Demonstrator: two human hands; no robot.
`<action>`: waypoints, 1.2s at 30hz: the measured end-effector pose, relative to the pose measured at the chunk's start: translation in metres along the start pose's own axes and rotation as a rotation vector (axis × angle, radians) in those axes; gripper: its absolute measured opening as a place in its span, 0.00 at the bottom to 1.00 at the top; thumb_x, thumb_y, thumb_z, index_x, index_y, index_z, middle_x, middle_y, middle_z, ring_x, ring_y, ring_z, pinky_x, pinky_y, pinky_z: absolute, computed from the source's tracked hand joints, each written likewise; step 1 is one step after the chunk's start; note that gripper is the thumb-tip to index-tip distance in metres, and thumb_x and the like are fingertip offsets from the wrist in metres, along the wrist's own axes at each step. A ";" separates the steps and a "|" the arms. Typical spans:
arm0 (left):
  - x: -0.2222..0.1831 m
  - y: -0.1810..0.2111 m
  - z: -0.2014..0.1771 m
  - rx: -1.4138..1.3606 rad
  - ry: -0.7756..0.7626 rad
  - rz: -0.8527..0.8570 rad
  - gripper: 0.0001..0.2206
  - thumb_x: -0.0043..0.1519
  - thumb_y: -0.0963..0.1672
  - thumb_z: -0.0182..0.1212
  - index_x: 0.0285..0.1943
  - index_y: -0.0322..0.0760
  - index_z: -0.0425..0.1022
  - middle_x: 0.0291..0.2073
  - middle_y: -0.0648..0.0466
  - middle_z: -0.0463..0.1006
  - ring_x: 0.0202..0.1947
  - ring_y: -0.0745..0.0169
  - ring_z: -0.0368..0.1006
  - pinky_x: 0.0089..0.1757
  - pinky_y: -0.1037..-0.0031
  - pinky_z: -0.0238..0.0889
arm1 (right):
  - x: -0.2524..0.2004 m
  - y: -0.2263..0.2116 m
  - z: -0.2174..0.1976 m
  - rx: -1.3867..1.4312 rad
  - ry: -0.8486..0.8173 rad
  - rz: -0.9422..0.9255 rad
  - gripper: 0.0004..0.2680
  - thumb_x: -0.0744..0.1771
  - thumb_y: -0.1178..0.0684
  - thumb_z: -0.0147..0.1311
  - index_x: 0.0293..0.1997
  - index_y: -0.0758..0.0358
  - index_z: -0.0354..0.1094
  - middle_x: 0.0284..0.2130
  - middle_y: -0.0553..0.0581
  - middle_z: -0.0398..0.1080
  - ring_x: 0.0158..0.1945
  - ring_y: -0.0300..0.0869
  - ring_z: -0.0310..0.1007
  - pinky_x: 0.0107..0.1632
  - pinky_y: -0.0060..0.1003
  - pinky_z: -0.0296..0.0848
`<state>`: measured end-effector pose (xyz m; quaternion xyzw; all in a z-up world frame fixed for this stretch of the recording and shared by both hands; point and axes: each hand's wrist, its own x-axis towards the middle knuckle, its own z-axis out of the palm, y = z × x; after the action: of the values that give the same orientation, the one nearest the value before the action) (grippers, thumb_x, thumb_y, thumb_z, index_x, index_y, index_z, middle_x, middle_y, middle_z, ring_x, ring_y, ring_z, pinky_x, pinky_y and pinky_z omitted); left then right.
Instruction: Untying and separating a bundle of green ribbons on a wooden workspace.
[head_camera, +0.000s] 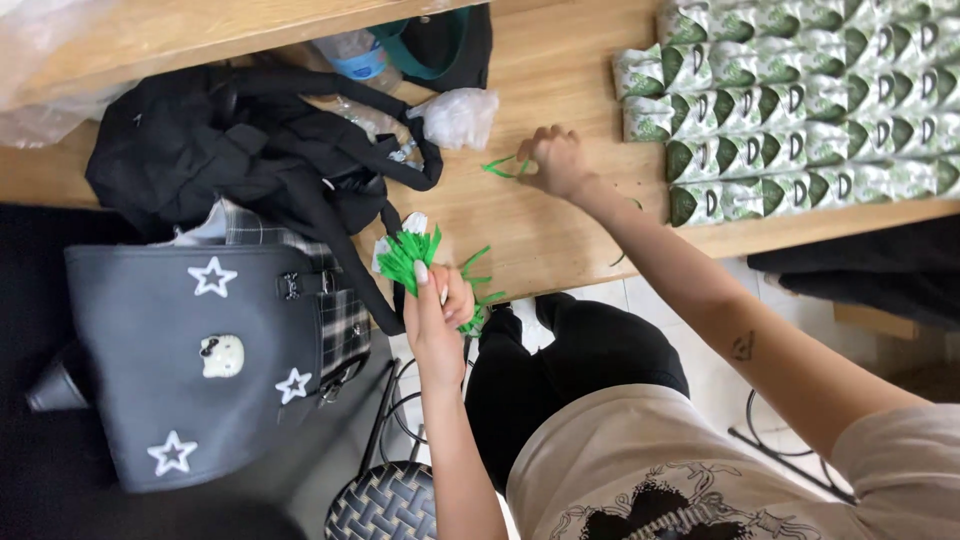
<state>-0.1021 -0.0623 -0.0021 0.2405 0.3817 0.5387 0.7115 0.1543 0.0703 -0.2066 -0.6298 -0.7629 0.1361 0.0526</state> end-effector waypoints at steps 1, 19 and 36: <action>-0.004 0.000 0.000 -0.004 0.013 0.013 0.16 0.76 0.49 0.40 0.35 0.40 0.57 0.22 0.61 0.51 0.22 0.75 0.43 0.26 0.77 0.37 | 0.002 -0.002 0.002 -0.001 -0.003 -0.018 0.13 0.57 0.44 0.71 0.40 0.50 0.76 0.40 0.57 0.71 0.50 0.53 0.69 0.49 0.53 0.67; -0.005 -0.051 0.011 -0.140 0.213 0.046 0.17 0.75 0.50 0.42 0.34 0.40 0.55 0.21 0.62 0.50 0.21 0.73 0.45 0.26 0.76 0.39 | -0.029 -0.022 -0.094 1.168 -0.233 0.019 0.05 0.69 0.57 0.60 0.43 0.68 0.72 0.37 0.57 0.78 0.44 0.39 0.79 0.50 0.34 0.76; 0.082 -0.041 0.117 0.186 -0.151 0.136 0.19 0.75 0.53 0.41 0.44 0.35 0.64 0.38 0.53 0.72 0.44 0.66 0.71 0.47 0.73 0.64 | -0.123 -0.065 -0.227 0.988 0.338 -0.146 0.08 0.59 0.54 0.74 0.35 0.55 0.80 0.42 0.50 0.61 0.49 0.39 0.57 0.53 0.34 0.56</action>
<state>0.0259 0.0110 0.0133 0.3707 0.3582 0.5285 0.6746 0.1749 -0.0291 0.0402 -0.4880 -0.6306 0.3721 0.4752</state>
